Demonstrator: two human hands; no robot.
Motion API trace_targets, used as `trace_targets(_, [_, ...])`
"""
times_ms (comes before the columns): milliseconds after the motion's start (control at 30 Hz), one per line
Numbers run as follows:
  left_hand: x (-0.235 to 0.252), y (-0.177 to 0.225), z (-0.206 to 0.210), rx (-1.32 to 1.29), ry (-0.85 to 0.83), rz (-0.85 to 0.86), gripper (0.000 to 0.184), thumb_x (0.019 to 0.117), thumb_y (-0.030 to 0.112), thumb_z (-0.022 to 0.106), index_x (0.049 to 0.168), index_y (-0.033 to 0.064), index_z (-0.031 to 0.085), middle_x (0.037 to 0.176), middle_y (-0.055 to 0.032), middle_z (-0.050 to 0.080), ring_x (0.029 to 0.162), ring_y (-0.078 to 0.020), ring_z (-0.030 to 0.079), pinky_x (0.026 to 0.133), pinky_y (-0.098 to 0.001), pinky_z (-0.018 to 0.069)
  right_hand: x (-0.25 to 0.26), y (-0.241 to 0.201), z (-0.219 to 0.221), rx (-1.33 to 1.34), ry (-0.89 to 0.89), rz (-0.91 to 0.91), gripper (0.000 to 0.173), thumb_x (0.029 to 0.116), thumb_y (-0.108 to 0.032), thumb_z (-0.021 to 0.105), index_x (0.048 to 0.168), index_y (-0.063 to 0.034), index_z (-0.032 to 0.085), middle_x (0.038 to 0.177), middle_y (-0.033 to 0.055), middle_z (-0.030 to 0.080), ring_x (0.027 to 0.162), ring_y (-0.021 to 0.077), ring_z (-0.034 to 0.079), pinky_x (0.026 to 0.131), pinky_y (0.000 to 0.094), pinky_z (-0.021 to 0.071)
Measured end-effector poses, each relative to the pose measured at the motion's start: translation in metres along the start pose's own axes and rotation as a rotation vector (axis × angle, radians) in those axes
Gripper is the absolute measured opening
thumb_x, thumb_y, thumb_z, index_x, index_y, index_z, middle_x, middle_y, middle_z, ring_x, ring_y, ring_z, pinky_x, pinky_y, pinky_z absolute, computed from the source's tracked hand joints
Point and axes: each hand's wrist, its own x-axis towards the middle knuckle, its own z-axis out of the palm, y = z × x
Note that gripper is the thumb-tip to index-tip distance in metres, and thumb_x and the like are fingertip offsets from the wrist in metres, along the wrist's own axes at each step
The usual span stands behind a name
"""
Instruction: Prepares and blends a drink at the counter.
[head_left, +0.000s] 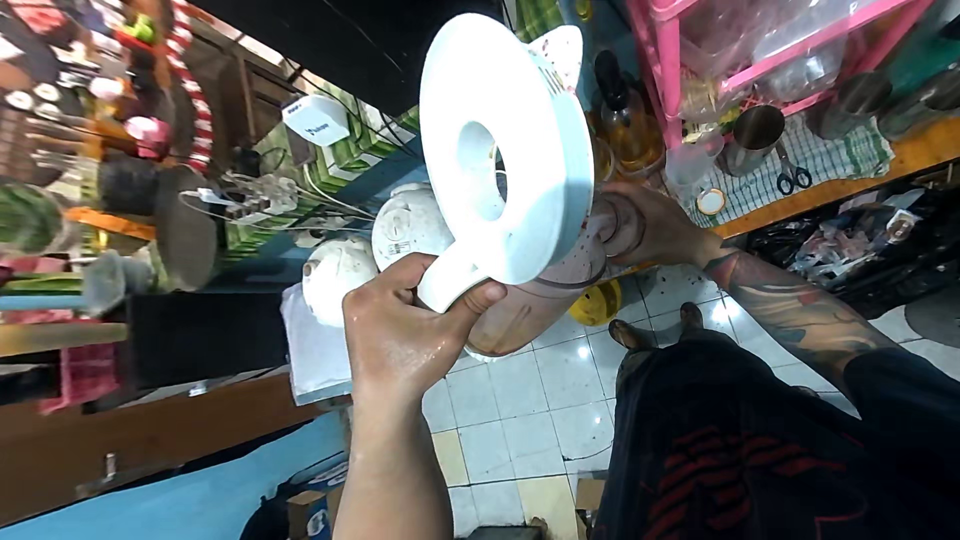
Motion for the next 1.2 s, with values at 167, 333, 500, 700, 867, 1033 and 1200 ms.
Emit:
trace_targets(167, [0.001, 0.001, -0.003, 0.015, -0.010, 0.002, 0.051, 0.0766, 0.066, 0.079, 0.097, 0.0209, 0.068, 0.074, 0.0095, 0.064, 0.058, 0.0028, 0.057, 0.051, -0.0203, 0.0461, -0.001, 0.006, 0.005, 0.030, 0.019, -0.045, 0.107, 0.0635, -0.053, 0.093, 0.151, -0.0099, 0.047, 0.143, 0.0098, 0.059, 0.133, 0.0223, 0.056, 0.113, 0.0414, 0.0470])
trace_targets(333, [0.003, 0.000, -0.004, 0.033, -0.024, 0.004, 0.051, 0.0771, 0.066, 0.078, 0.098, 0.0211, 0.068, 0.075, 0.0092, 0.064, 0.060, 0.0015, 0.057, 0.053, -0.0223, 0.0463, -0.001, 0.002, 0.007, 0.060, 0.022, -0.030, 0.106, 0.0629, -0.050, 0.094, 0.149, -0.0092, 0.048, 0.141, 0.0102, 0.060, 0.132, 0.0212, 0.056, 0.113, 0.0406, 0.0472])
trace_targets(500, [0.003, 0.000, -0.003, 0.018, -0.028, -0.002, 0.050, 0.0769, 0.066, 0.079, 0.097, 0.0214, 0.068, 0.074, 0.0097, 0.064, 0.058, 0.0020, 0.056, 0.051, -0.0215, 0.0453, -0.001, 0.002, 0.011, 0.060, 0.033, -0.031, 0.105, 0.0625, -0.049, 0.094, 0.148, -0.0082, 0.049, 0.141, 0.0113, 0.060, 0.132, 0.0219, 0.057, 0.112, 0.0413, 0.0475])
trace_targets(700, [0.001, 0.000, -0.003, 0.014, -0.032, -0.005, 0.048, 0.0774, 0.064, 0.079, 0.096, 0.0211, 0.068, 0.073, 0.0099, 0.063, 0.057, 0.0022, 0.055, 0.050, -0.0211, 0.0441, -0.001, 0.003, 0.015, 0.073, 0.037, -0.025, 0.107, 0.0618, -0.049, 0.095, 0.149, -0.0082, 0.048, 0.140, 0.0114, 0.060, 0.130, 0.0216, 0.057, 0.112, 0.0404, 0.0482])
trace_targets(867, [0.000, -0.001, -0.003, 0.002, -0.032, 0.009, 0.046, 0.0778, 0.062, 0.080, 0.096, 0.0214, 0.068, 0.072, 0.0105, 0.062, 0.057, 0.0033, 0.055, 0.050, -0.0192, 0.0436, -0.001, -0.001, 0.015, 0.096, 0.027, 0.007, 0.106, 0.0611, -0.046, 0.096, 0.148, -0.0080, 0.048, 0.139, 0.0116, 0.061, 0.130, 0.0212, 0.058, 0.111, 0.0405, 0.0487])
trace_targets(1033, [-0.002, -0.004, 0.002, 0.002, -0.022, -0.007, 0.049, 0.0768, 0.064, 0.080, 0.096, 0.0205, 0.067, 0.072, 0.0096, 0.062, 0.058, 0.0019, 0.055, 0.051, -0.0214, 0.0448, -0.002, 0.000, 0.017, 0.162, 0.013, 0.041, 0.106, 0.0606, -0.043, 0.097, 0.148, -0.0094, 0.048, 0.140, 0.0103, 0.060, 0.131, 0.0197, 0.057, 0.112, 0.0409, 0.0481])
trace_targets(1200, [-0.012, -0.021, 0.020, -0.108, 0.037, -0.024, 0.050, 0.0752, 0.063, 0.081, 0.096, 0.0195, 0.067, 0.073, 0.0107, 0.062, 0.059, 0.0027, 0.057, 0.052, -0.0203, 0.0475, -0.003, 0.001, 0.019, 0.173, 0.023, 0.070, 0.108, 0.0585, -0.042, 0.098, 0.148, -0.0099, 0.047, 0.141, 0.0098, 0.060, 0.130, 0.0190, 0.058, 0.112, 0.0406, 0.0488])
